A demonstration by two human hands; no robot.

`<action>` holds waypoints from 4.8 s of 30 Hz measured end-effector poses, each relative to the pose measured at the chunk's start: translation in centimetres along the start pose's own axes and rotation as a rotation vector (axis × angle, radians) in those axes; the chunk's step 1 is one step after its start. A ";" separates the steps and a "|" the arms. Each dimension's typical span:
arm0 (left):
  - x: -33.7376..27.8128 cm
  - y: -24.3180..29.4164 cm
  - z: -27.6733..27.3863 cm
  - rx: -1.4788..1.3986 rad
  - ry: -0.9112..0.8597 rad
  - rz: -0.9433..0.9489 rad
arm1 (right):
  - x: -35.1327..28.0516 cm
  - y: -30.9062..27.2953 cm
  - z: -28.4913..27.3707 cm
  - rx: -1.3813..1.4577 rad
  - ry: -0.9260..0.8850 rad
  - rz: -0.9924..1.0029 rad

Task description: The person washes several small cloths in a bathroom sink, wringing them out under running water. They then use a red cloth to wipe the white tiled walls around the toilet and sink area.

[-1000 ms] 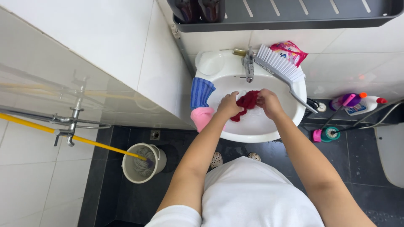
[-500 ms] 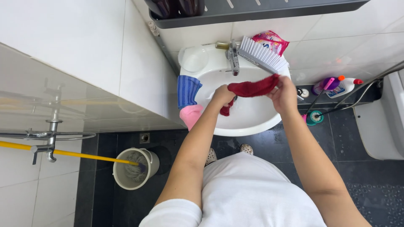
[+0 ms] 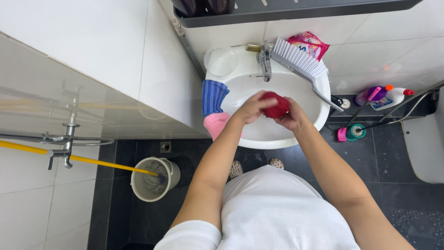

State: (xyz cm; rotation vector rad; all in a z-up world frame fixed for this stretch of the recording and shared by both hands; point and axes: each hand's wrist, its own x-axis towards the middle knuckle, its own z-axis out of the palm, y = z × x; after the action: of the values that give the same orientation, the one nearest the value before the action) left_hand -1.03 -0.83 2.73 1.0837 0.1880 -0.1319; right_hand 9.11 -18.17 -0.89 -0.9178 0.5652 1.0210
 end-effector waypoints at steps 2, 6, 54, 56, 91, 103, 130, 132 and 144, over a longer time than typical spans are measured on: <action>0.7 -0.8 -1.6 -0.213 0.151 0.057 | -0.4 0.5 1.1 0.009 -0.002 -0.024; 1.2 -2.5 -2.2 -0.442 0.471 0.085 | -2.3 0.8 3.8 0.007 -0.110 -0.041; 4.1 -4.4 2.3 -0.396 0.614 0.072 | -0.9 2.0 2.6 -0.386 -0.081 -0.724; 2.5 -1.2 3.8 -0.525 0.566 -0.029 | -4.7 1.6 4.6 -0.587 -0.065 -0.923; 6.7 -1.1 -1.9 0.681 0.070 -0.312 | -4.9 2.3 4.3 -1.718 -0.817 -1.521; 3.5 -4.8 2.6 0.034 0.464 -0.002 | -0.2 0.0 0.7 0.048 -0.073 -0.364; 5.3 -1.1 2.0 -0.789 -0.134 -0.110 | -12.5 -1.6 6.6 -1.430 -0.511 -1.642; 5.0 0.6 2.0 -0.528 -0.267 -0.197 | -11.9 -1.6 6.0 -1.494 -0.707 -1.800; 9.2 2.6 3.3 0.452 -0.246 -0.487 | -7.1 -2.9 5.8 -1.872 -1.271 -2.061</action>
State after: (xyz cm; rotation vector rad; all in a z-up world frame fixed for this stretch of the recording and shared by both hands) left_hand 8.78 -2.65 4.47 1.4413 0.2027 -0.7704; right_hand 8.59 -17.14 8.64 -1.2550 -2.4138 -0.4106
